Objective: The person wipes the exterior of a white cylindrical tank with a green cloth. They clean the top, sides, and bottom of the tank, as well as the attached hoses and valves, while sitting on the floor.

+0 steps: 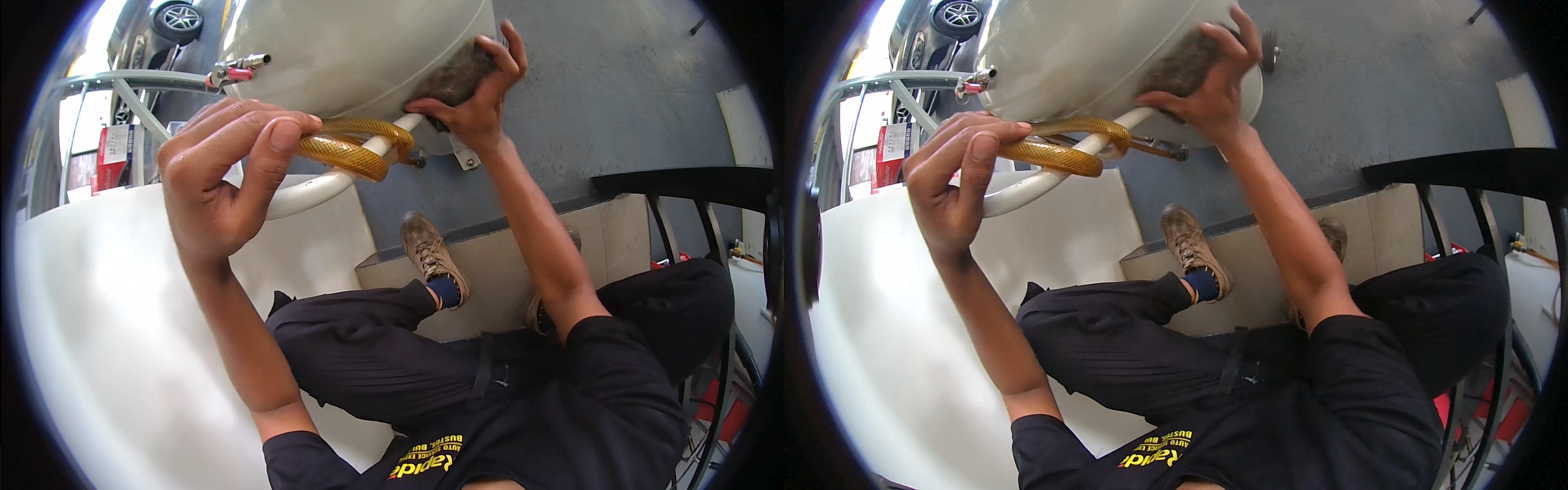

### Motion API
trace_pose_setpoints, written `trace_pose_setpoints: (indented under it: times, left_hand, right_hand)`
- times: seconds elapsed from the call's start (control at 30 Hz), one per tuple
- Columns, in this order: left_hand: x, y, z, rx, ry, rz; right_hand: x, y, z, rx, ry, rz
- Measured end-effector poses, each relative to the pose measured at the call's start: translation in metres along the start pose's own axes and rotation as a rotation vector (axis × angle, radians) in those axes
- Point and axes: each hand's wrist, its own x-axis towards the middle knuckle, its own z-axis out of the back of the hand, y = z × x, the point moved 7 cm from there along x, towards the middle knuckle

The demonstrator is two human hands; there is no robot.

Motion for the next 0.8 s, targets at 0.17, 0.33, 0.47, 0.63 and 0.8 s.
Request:
trace_pose_setpoints:
  times: [0.17,0.33,0.47,0.63,0.8]
  left_hand:
    - [0.002,0.000,-0.003,0.012,0.004,-0.032]
    - [0.006,-0.002,-0.002,0.021,-0.013,-0.044]
    - [0.007,0.000,-0.004,0.019,-0.009,-0.039]
    - [0.001,-0.003,-0.005,0.069,0.102,0.062]
    - [0.000,-0.003,-0.001,0.047,0.108,0.067]
  right_hand:
    - [0.058,0.050,-0.011,-0.008,0.091,0.283]
    - [-0.009,-0.023,-0.004,0.068,-0.051,-0.141]
    - [-0.066,-0.051,-0.004,0.018,-0.059,-0.483]
    - [0.033,0.020,-0.003,0.050,-0.023,-0.001]
    - [0.007,0.001,-0.008,0.033,-0.053,-0.074]
